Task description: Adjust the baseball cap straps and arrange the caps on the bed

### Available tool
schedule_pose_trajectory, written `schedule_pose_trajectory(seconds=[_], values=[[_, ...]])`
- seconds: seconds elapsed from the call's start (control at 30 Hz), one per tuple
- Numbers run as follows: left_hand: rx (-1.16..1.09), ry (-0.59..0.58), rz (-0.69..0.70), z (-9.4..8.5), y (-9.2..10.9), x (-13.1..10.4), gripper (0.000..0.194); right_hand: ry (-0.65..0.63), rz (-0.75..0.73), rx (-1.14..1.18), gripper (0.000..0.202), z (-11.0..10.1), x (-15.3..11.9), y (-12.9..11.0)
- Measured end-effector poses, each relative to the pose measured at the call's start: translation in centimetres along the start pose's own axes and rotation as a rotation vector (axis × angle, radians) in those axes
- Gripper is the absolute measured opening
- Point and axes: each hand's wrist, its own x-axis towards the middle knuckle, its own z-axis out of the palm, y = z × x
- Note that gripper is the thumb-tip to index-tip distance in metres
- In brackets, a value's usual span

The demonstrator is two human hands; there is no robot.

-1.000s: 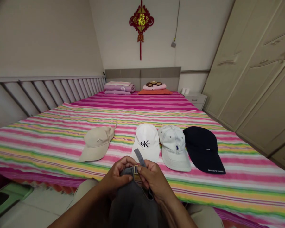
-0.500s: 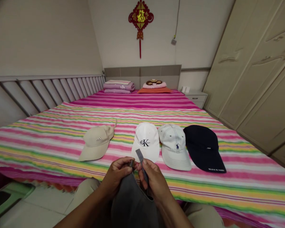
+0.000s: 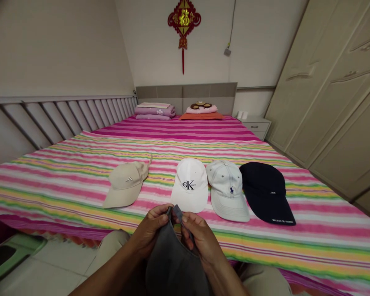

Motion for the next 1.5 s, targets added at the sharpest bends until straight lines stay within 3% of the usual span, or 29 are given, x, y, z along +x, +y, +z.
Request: schedule_pose_trajectory(seconds=[0.57, 0.97, 1.27, 1.5], values=[[0.031, 0.094, -0.053, -0.36, -0.13, -0.22, 0.034, -0.003, 0.068, -0.099, 0.035, 0.10, -0.29, 0.20], [0.360, 0.098, -0.041, 0.51, 0.79, -0.58, 0.026, 0.027, 0.003, -0.223, 0.036, 0.21, -0.25, -0.10], [0.252, 0.080, -0.100, -0.19, 0.51, -0.70, 0.029, -0.002, 0.022, -0.056, 0.022, 0.12, -0.54, 0.22], [0.294, -0.028, -0.118, -0.25, 0.24, -0.73, 0.024, 0.050, -0.011, -0.067, 0.021, 0.34, -0.46, 0.05]])
